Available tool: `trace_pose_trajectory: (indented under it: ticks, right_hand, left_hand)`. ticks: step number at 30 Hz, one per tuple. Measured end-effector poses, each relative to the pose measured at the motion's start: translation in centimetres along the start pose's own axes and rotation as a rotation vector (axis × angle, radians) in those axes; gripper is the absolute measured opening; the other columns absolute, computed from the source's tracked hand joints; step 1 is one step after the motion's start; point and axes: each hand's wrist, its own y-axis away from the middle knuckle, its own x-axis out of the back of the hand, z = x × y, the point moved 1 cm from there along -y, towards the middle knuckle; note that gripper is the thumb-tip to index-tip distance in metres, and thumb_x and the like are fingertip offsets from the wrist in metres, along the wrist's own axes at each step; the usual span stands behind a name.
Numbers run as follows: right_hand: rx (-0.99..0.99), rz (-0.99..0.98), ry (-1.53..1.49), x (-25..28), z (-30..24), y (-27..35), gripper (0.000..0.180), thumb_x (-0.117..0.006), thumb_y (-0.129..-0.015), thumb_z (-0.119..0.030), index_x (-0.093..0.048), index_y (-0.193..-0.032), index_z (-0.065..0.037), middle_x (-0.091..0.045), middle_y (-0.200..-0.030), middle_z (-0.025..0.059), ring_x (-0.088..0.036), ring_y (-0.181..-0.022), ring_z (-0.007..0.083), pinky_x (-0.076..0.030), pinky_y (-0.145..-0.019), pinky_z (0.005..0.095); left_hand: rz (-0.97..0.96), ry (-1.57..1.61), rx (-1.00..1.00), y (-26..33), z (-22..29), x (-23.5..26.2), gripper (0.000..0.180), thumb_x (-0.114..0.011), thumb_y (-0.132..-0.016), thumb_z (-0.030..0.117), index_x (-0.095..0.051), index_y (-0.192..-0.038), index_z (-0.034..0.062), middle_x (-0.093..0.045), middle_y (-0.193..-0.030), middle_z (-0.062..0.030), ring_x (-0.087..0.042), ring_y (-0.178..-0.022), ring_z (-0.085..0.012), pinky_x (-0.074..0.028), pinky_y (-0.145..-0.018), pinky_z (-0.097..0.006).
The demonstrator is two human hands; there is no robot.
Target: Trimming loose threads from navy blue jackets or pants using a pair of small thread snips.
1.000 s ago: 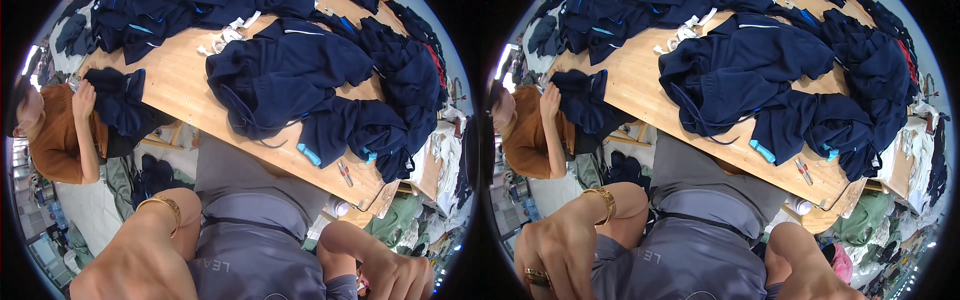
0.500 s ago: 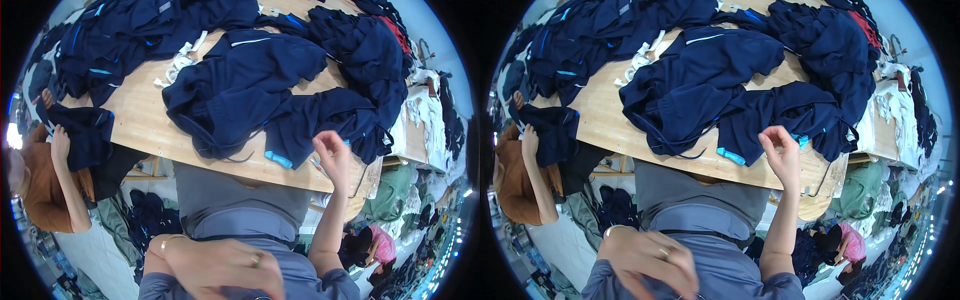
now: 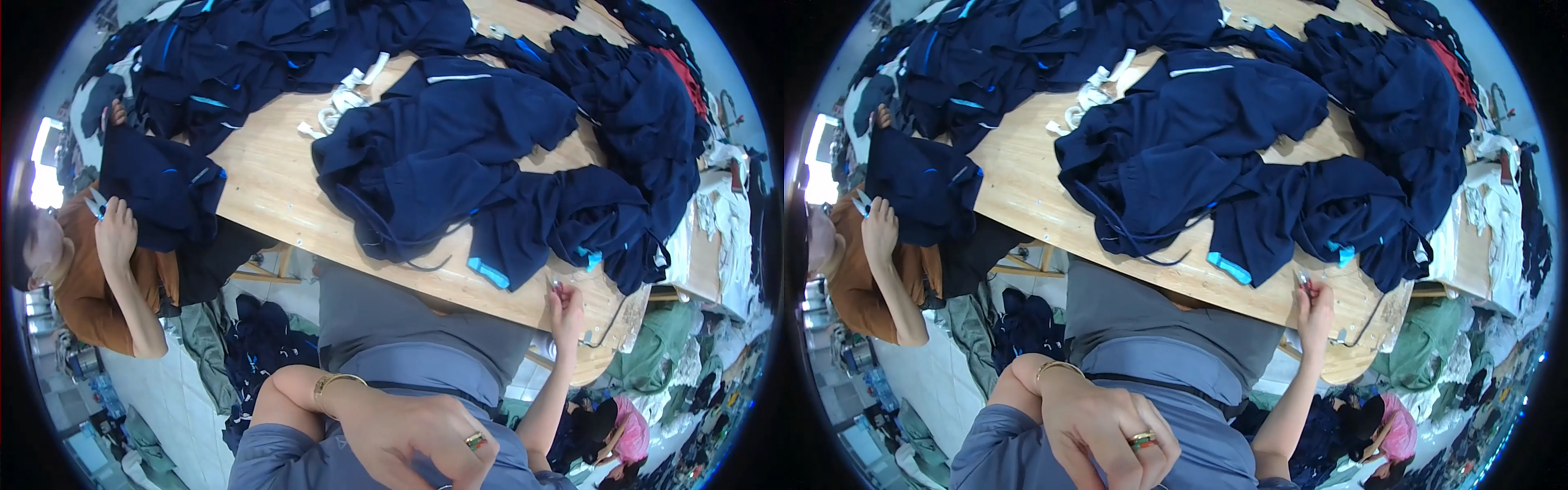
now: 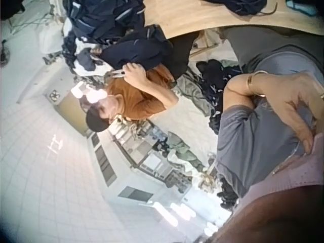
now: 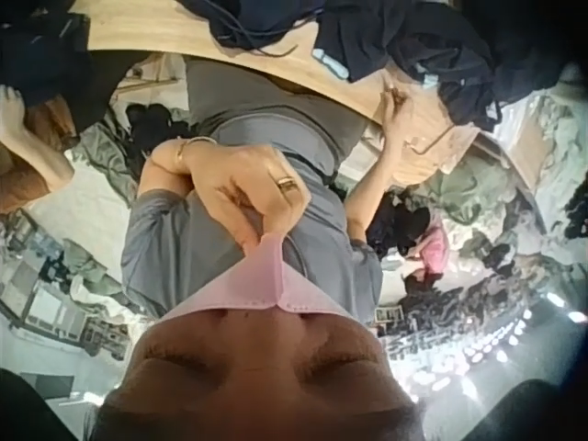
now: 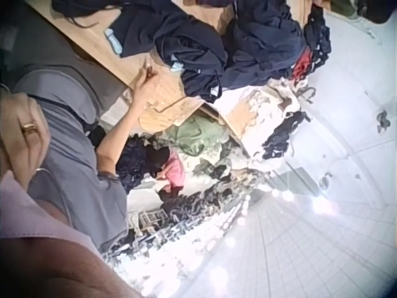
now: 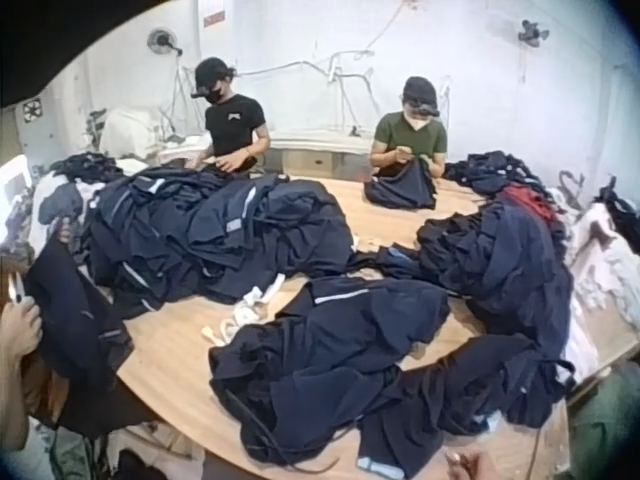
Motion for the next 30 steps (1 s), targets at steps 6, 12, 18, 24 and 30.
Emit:
trace_pose_trajectory:
  ticks: [6,12,18,24,30]
  right_hand:
    - [-0.149,0.209,-0.705,1.6,-0.3,-0.4,0.019,-0.049,-0.091,-0.009,-0.045,-0.109,-0.002,-0.049,-0.075,0.0009,-0.048,-0.068,0.0066,-0.04,-0.062,0.0222]
    - [-0.023,-0.19,-0.867,-2.8,-16.7,-6.6,0.022,-0.068,-0.078,-0.009,-0.057,-0.096,-0.003,-0.04,-0.065,-0.0072,-0.036,-0.055,0.0011,-0.029,-0.048,0.0165]
    - [0.462,-0.115,-0.449,-9.6,-27.2,-11.8,0.032,-0.073,-0.072,-0.021,-0.057,-0.085,0.004,-0.057,-0.06,0.0139,-0.054,-0.05,0.0164,-0.043,-0.05,0.0278]
    - [0.501,-0.214,-0.006,-10.8,-24.2,-16.8,0.025,-0.057,-0.075,-0.017,-0.057,-0.084,0.006,-0.059,-0.075,0.0269,-0.058,-0.07,0.0439,-0.049,-0.067,0.0476]
    - [0.151,0.182,-1.173,-2.6,-23.1,-16.2,0.018,-0.043,-0.094,-0.019,-0.053,-0.095,-0.004,-0.054,-0.068,0.0014,-0.052,-0.054,0.008,-0.045,-0.05,0.0238]
  left_hand:
    - [0.783,-0.703,0.481,6.1,1.1,5.3,0.017,-0.067,-0.079,0.017,-0.061,-0.075,0.0012,-0.062,-0.075,-0.0067,-0.059,-0.068,-0.0155,-0.047,-0.061,-0.026]
    - [1.301,-1.2,0.82,16.3,-0.1,14.5,0.037,-0.055,-0.088,0.035,-0.06,-0.083,-0.0006,-0.062,-0.075,-0.0056,-0.062,-0.064,-0.0135,-0.05,-0.055,-0.023]
    - [1.422,-0.372,0.648,17.2,-4.2,18.6,0.044,-0.054,-0.088,0.039,-0.055,-0.091,-0.0048,-0.062,-0.078,-0.0145,-0.066,-0.062,-0.0213,-0.051,-0.048,-0.023]
    - [1.253,-0.182,0.135,14.4,-1.4,18.5,0.024,-0.054,-0.09,0.027,-0.057,-0.098,0.0046,-0.064,-0.09,-0.0072,-0.064,-0.084,-0.019,-0.053,-0.066,-0.027]
    - [0.898,-0.017,-0.458,6.5,3.0,15.4,0.019,-0.048,-0.093,0.023,-0.058,-0.099,0.0089,-0.063,-0.097,-0.0062,-0.06,-0.097,-0.0218,-0.053,-0.076,-0.034]
